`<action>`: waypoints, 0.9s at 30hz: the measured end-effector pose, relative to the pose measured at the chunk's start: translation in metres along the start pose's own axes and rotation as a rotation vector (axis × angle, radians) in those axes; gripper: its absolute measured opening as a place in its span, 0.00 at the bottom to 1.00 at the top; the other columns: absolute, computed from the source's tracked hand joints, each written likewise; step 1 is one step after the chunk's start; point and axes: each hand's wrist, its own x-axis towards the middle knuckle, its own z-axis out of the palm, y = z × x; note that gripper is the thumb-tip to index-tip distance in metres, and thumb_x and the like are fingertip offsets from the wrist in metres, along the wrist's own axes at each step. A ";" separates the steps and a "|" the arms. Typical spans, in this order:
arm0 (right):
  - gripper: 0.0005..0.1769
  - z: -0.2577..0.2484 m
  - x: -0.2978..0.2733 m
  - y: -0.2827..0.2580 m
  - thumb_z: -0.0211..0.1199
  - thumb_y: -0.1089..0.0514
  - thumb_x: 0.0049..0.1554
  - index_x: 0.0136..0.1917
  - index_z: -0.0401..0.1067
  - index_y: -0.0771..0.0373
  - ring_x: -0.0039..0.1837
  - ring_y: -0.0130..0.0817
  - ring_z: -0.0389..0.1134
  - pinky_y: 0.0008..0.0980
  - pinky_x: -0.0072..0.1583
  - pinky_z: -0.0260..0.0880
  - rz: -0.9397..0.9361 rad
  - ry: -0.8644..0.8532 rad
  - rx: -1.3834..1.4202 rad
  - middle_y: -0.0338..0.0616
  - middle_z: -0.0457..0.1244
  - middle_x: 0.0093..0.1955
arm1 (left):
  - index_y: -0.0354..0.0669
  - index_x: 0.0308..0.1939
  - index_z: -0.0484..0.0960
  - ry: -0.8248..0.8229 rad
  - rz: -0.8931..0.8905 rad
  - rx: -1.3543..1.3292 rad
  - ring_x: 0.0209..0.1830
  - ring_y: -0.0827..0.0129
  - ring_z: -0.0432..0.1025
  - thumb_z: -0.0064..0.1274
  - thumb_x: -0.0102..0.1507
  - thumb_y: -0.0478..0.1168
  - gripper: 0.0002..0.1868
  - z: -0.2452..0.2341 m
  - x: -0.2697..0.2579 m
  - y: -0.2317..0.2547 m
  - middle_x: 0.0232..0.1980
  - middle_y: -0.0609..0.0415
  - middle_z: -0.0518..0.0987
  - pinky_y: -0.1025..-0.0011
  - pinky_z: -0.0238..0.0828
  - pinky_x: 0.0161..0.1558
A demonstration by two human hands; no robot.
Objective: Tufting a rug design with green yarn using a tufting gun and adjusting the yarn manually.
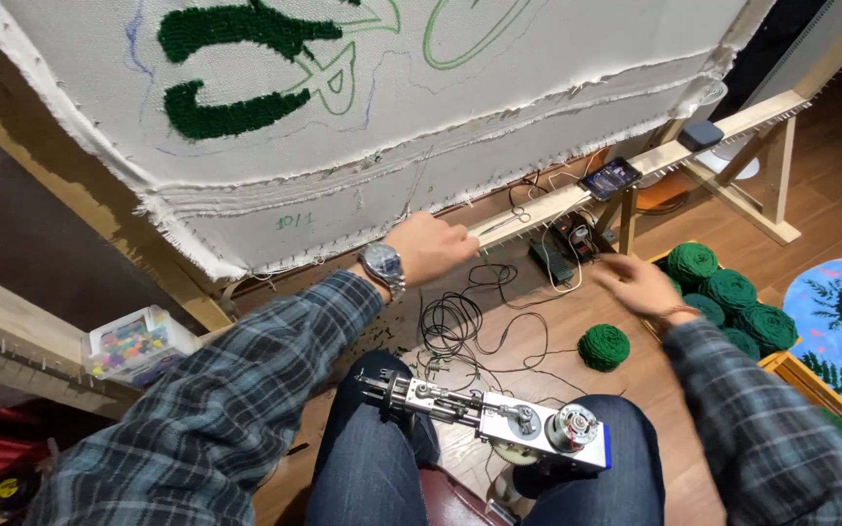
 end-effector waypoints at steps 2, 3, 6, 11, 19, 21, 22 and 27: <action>0.33 -0.007 -0.044 -0.100 0.64 0.50 0.57 0.75 0.68 0.57 0.76 0.56 0.61 0.56 0.75 0.58 -0.229 -0.128 0.286 0.57 0.64 0.73 | 0.55 0.47 0.78 -0.022 0.006 -0.032 0.32 0.63 0.82 0.42 0.67 0.36 0.11 -0.006 0.013 0.013 0.38 0.60 0.84 0.62 0.79 0.34; 0.37 -0.014 -0.071 -0.152 0.64 0.68 0.56 0.77 0.61 0.70 0.80 0.62 0.55 0.61 0.78 0.51 -0.459 -0.252 0.578 0.68 0.59 0.76 | 0.54 0.48 0.79 -0.046 0.014 -0.063 0.33 0.62 0.83 0.42 0.66 0.34 0.12 -0.010 0.018 0.019 0.39 0.60 0.85 0.63 0.79 0.34; 0.26 0.031 -0.055 -0.168 0.61 0.71 0.58 0.71 0.69 0.66 0.76 0.43 0.60 0.53 0.77 0.55 -0.539 -0.502 0.754 0.53 0.64 0.74 | 0.55 0.46 0.78 0.026 -0.009 -0.050 0.33 0.63 0.83 0.44 0.65 0.37 0.10 -0.002 0.024 0.028 0.38 0.61 0.84 0.62 0.79 0.35; 0.12 0.022 -0.056 -0.151 0.63 0.57 0.64 0.58 0.81 0.59 0.34 0.13 0.57 0.14 0.37 0.56 -0.225 -0.406 0.741 0.27 0.58 0.31 | 0.56 0.52 0.78 -0.236 -0.129 -0.239 0.39 0.59 0.83 0.37 0.74 0.50 0.14 -0.018 0.001 0.015 0.41 0.58 0.86 0.60 0.80 0.45; 0.40 0.004 -0.058 -0.145 0.73 0.57 0.53 0.76 0.66 0.61 0.79 0.62 0.57 0.58 0.79 0.53 -0.228 -0.329 0.225 0.68 0.57 0.76 | 0.56 0.46 0.84 -0.450 -0.159 -0.153 0.41 0.56 0.84 0.37 0.72 0.54 0.19 0.068 -0.022 0.004 0.39 0.54 0.87 0.56 0.80 0.45; 0.33 0.008 -0.069 -0.192 0.70 0.49 0.58 0.74 0.69 0.59 0.75 0.66 0.60 0.63 0.72 0.62 -0.475 -0.266 0.323 0.62 0.59 0.74 | 0.58 0.43 0.87 -0.499 -0.095 -0.148 0.38 0.57 0.83 0.42 0.70 0.47 0.15 0.072 -0.002 0.022 0.36 0.55 0.87 0.55 0.80 0.44; 0.33 0.010 -0.075 -0.212 0.70 0.49 0.58 0.74 0.69 0.59 0.75 0.66 0.60 0.63 0.72 0.62 -0.475 -0.267 0.320 0.62 0.59 0.74 | 0.58 0.43 0.87 -0.497 -0.097 -0.150 0.38 0.57 0.83 0.42 0.70 0.47 0.15 0.074 -0.001 0.024 0.36 0.55 0.87 0.55 0.80 0.44; 0.26 0.017 -0.091 -0.275 0.67 0.47 0.61 0.67 0.74 0.63 0.52 0.46 0.70 0.46 0.59 0.72 -0.892 -0.304 0.227 0.51 0.69 0.57 | 0.57 0.46 0.88 -0.473 -0.198 -0.370 0.46 0.57 0.82 0.44 0.68 0.48 0.15 0.084 -0.002 0.036 0.41 0.56 0.87 0.58 0.78 0.52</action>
